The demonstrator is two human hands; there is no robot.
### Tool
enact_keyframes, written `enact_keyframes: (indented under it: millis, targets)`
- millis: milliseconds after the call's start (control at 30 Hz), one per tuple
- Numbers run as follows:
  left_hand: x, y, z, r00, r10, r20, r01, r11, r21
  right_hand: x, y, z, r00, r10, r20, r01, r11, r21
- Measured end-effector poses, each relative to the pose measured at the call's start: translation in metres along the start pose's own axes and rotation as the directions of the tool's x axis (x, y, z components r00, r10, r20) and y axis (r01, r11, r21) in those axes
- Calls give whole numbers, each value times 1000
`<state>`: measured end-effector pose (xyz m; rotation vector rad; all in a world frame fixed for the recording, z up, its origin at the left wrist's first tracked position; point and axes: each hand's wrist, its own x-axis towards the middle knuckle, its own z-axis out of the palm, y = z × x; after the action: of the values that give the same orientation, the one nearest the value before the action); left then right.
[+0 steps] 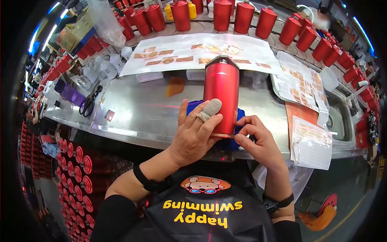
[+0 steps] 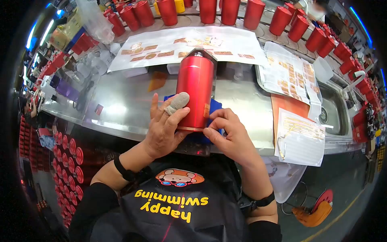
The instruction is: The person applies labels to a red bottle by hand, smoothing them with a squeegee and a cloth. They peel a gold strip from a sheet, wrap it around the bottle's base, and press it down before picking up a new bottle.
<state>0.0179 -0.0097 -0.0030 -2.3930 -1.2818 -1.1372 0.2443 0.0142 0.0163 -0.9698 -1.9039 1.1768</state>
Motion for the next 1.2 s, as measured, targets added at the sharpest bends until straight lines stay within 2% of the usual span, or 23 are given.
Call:
enact_keyframes:
  millis: [267, 500, 600, 667, 700, 767, 833, 967, 1167, 1200]
  targets:
    - [-2, -1, -1, 1000, -16, -9, 16, 998, -68, 1, 6, 2, 1000, 17, -11, -17, 1000, 15]
    - [-31, -14, 10, 983, -183, 16, 175, 906, -385, 0, 3, 2, 998, 58, -25, -58, 998, 20]
    - [-31, -13, 6, 970, -225, 90, 241, 851, -466, -2, 5, 2, 997, -42, -72, 39, 999, -37]
    - [-21, -12, -4, 968, -218, 122, 249, 817, -520, -7, 2, 2, 981, 32, -193, -11, 994, 109]
    - [-19, -12, -4, 947, -282, 152, 317, 746, -586, -9, -1, 3, 966, 76, -247, -30, 982, 184]
    - [-16, -10, -1, 889, -398, 228, 434, 571, -697, -11, -10, -2, 974, 120, -194, -26, 903, 428]
    - [-7, -2, -5, 892, -393, 223, 442, 660, -607, -18, -19, -9, 968, 247, -50, -192, 849, 493]
    - [-4, 4, 7, 916, -390, 100, 384, 771, -507, -17, -13, -4, 971, 237, 28, -221, 850, 479]
    - [-3, 11, 2, 882, -429, 194, 461, 700, -545, -10, -12, 6, 980, 195, 39, -190, 861, 472]
    - [-2, 12, 1, 892, -415, 180, 444, 726, -526, -9, -13, 7, 981, 190, 37, -185, 862, 472]
